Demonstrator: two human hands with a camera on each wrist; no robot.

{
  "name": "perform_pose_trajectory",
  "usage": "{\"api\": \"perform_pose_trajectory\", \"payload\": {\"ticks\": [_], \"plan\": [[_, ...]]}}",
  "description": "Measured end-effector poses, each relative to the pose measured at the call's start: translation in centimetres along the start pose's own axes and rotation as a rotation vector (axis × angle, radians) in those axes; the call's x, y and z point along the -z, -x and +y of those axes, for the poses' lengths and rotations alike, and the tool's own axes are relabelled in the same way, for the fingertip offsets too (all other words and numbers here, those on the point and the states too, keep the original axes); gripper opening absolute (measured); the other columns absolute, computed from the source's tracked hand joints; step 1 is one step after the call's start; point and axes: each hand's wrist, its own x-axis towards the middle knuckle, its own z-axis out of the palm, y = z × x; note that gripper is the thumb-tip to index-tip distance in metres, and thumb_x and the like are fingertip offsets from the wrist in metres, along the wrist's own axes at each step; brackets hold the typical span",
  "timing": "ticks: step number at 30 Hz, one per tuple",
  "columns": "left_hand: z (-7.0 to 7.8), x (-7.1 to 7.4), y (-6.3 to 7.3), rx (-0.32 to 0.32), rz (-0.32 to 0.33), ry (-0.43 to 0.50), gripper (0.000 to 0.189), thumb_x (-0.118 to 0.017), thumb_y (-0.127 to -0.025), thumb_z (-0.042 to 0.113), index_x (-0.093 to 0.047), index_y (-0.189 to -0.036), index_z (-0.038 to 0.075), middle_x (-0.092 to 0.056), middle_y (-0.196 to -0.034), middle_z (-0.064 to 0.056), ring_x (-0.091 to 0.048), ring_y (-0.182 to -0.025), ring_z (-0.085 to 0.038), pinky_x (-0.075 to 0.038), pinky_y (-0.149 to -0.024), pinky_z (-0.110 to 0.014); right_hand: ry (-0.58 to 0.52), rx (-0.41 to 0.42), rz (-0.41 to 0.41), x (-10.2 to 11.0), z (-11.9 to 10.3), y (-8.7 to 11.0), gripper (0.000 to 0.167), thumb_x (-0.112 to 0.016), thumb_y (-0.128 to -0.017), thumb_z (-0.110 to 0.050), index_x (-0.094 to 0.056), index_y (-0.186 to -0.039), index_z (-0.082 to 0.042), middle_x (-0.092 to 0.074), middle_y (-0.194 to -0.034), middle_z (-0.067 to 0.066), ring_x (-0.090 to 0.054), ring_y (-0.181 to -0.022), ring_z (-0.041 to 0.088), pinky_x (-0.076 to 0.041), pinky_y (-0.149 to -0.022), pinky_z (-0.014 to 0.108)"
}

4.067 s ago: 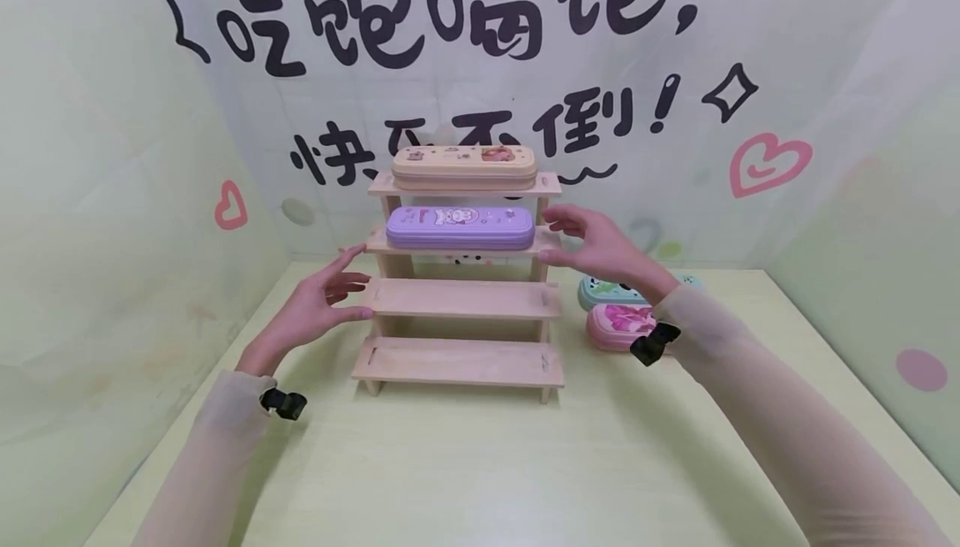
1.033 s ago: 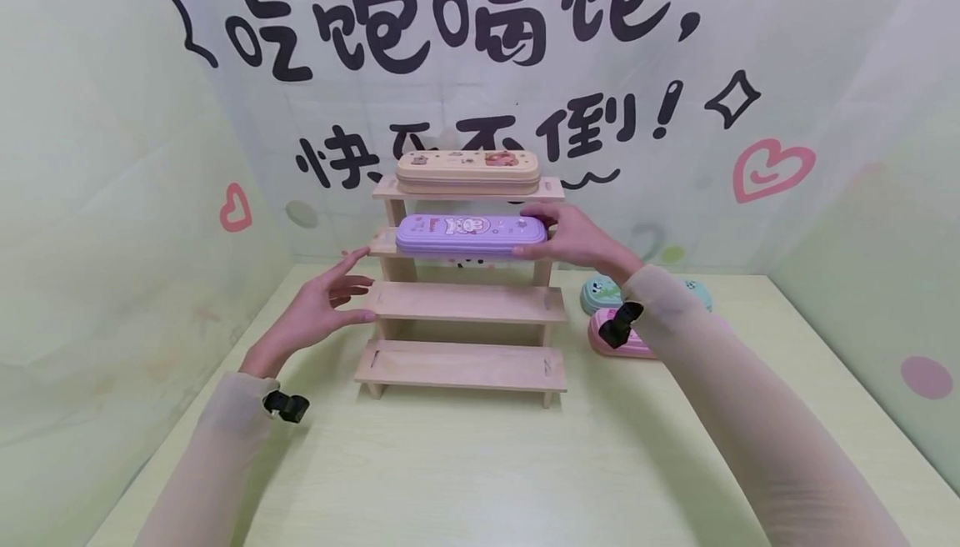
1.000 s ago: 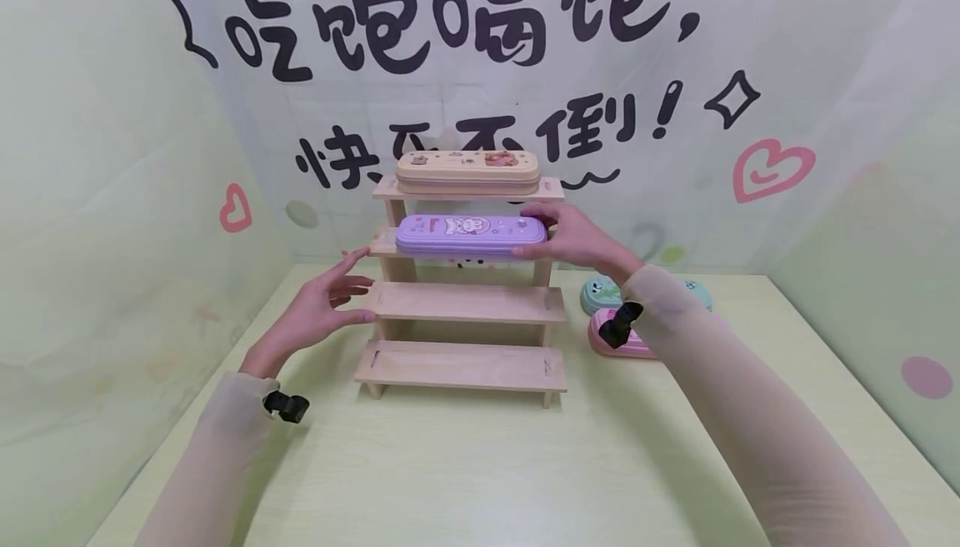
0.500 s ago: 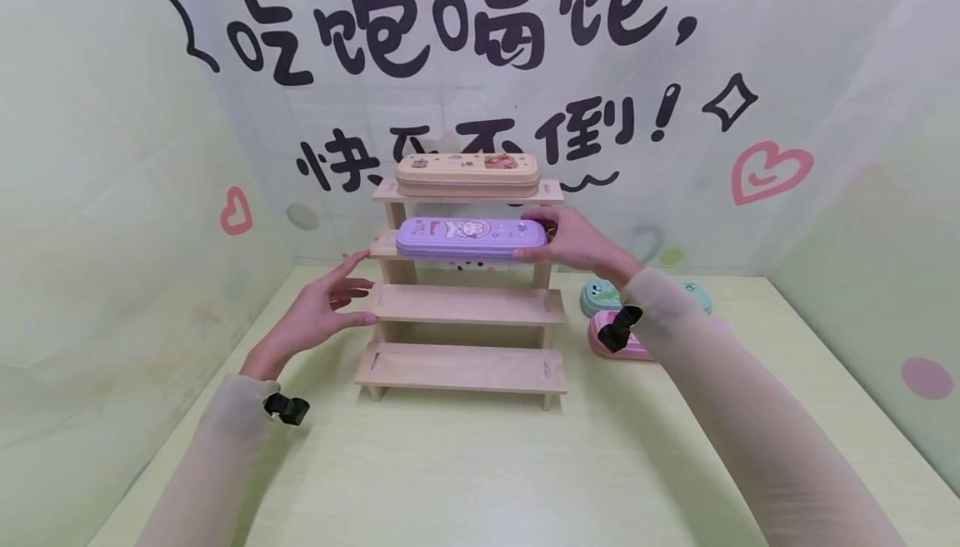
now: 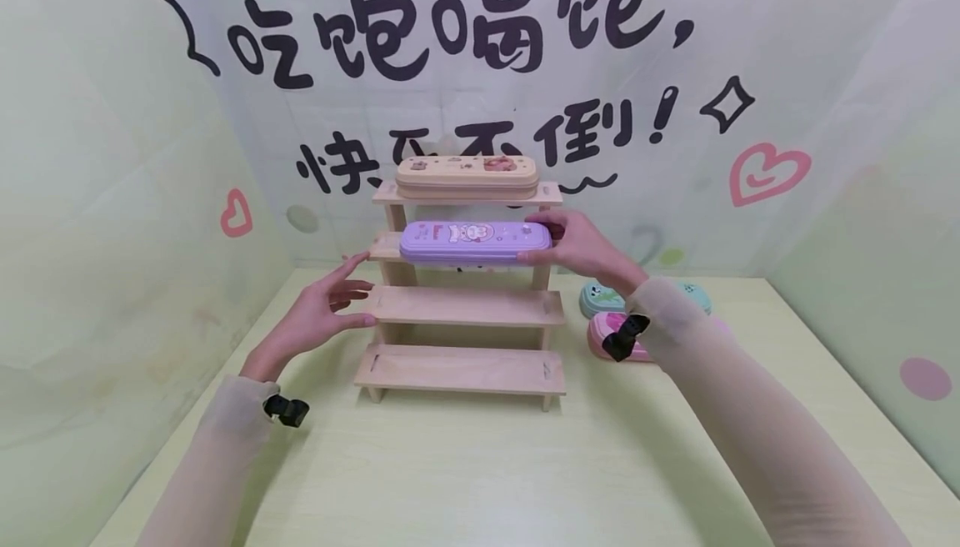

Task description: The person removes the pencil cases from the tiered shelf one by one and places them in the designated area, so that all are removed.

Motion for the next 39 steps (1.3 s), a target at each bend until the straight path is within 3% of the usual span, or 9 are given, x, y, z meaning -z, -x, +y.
{"api": "perform_pose_trajectory", "payload": {"ticks": [8, 21, 27, 32, 39], "plan": [[-0.1, -0.1, 0.0, 0.001, 0.002, -0.001, 0.105, -0.091, -0.086, 0.018, -0.028, -0.167, 0.038, -0.064, -0.140, -0.018, -0.062, -0.129, -0.039, -0.047, -0.112, -0.058, -0.051, -0.013, 0.023, 0.1, 0.2, 1.0, 0.080, -0.090, -0.085, -0.018, -0.052, -0.153, 0.000, -0.062, -0.136, 0.018, -0.058, -0.120, 0.032, -0.051, -0.106, 0.045], [0.0, -0.1, 0.1, -0.010, -0.002, 0.025, 0.104, -0.090, -0.087, 0.018, -0.028, -0.168, 0.036, -0.064, -0.140, -0.020, -0.062, -0.130, -0.039, -0.046, -0.113, -0.058, -0.007, 0.010, 0.090, 1.4, 0.9, 3.3, 0.073, -0.091, -0.084, -0.022, -0.059, -0.146, -0.003, -0.065, -0.134, 0.016, -0.059, -0.120, 0.031, -0.049, -0.101, 0.042], [-0.2, -0.2, 0.2, -0.014, -0.006, 0.032, 0.104, -0.090, -0.086, 0.018, -0.027, -0.168, 0.036, -0.064, -0.140, -0.019, -0.062, -0.129, -0.039, -0.046, -0.113, -0.057, -0.008, -0.001, 0.085, 2.2, 1.2, 5.0, 0.073, -0.090, -0.086, -0.023, -0.057, -0.149, -0.005, -0.062, -0.138, 0.014, -0.057, -0.123, 0.031, -0.048, -0.104, 0.044], [-0.4, -0.2, 0.3, -0.017, -0.006, 0.033, 0.103, -0.090, -0.087, 0.016, -0.028, -0.168, 0.034, -0.065, -0.139, -0.019, -0.062, -0.129, -0.039, -0.046, -0.112, -0.058, 0.008, 0.006, 0.094, 2.6, 1.3, 6.7, 0.075, -0.090, -0.086, -0.024, -0.055, -0.151, -0.005, -0.062, -0.140, 0.014, -0.056, -0.124, 0.031, -0.048, -0.099, 0.041], [-0.3, -0.1, 0.1, -0.019, -0.002, 0.024, 0.103, -0.090, -0.087, 0.017, -0.028, -0.167, 0.038, -0.065, -0.140, -0.017, -0.062, -0.130, -0.037, -0.046, -0.112, -0.058, 0.047, 0.036, 0.113, 3.9, 1.6, 9.2, 0.072, -0.089, -0.087, -0.022, -0.057, -0.149, -0.005, -0.062, -0.140, 0.012, -0.055, -0.123, 0.030, -0.048, -0.100, 0.044]]}}
